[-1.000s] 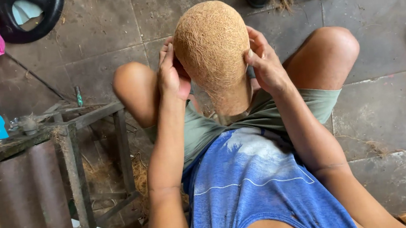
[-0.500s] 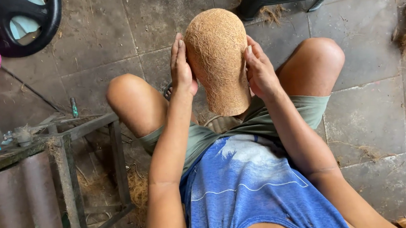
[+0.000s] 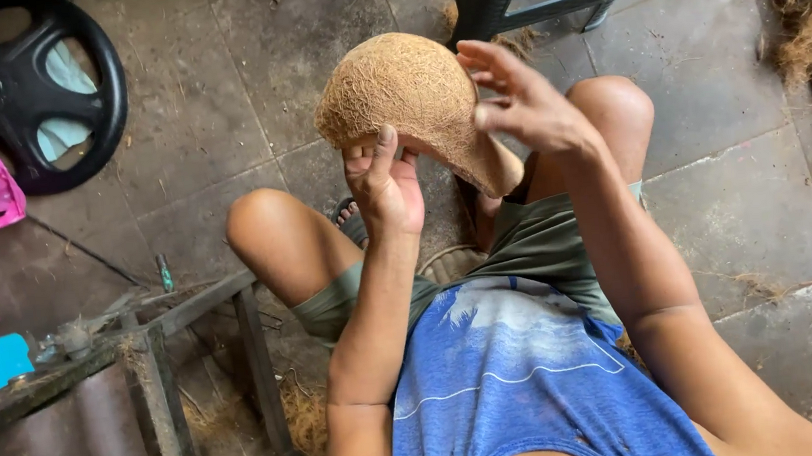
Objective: A person is seen packaging a fruit by molding coconut fiber around it and using a glass bottle to press the fibers into place.
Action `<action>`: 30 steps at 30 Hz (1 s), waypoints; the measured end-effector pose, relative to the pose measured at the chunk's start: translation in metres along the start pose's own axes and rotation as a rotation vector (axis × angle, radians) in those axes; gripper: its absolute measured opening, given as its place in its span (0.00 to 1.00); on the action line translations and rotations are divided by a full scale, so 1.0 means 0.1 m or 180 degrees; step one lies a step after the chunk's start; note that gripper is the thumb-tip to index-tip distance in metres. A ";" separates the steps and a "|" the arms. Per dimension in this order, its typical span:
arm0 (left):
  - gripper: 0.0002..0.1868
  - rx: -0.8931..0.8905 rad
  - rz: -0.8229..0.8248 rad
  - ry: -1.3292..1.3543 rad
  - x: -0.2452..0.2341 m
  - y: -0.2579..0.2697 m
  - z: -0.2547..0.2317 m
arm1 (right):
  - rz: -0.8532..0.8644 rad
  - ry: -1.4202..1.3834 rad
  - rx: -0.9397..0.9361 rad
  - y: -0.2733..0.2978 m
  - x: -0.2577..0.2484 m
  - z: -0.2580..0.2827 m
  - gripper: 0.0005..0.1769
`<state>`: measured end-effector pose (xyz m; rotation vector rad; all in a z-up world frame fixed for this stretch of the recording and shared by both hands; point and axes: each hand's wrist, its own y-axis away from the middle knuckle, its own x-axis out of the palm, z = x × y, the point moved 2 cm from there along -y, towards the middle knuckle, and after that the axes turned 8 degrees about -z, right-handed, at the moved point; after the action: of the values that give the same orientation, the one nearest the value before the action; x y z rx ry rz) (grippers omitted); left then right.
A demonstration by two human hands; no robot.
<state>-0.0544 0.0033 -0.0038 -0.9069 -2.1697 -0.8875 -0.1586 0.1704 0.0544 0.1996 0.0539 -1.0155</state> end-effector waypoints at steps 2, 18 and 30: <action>0.11 0.0247 0.0074 0.0009 0.12 0.11 -0.01 | 0.0520 0.0004 -0.0105 0.00 0.08 -0.02 0.62; 0.27 0.2158 0.1093 -0.2266 0.43 0.44 0.32 | 0.1404 -0.0846 -0.0628 -0.32 -0.58 0.52 0.57; 0.19 0.2943 0.1981 -0.3322 0.79 0.69 0.90 | 0.0888 0.0840 -0.0664 -0.20 -0.98 0.87 0.48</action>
<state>-0.0714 0.1375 0.0253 -1.5272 -2.3511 1.0518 -0.2311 0.2260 0.1504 0.1443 0.3615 -0.6952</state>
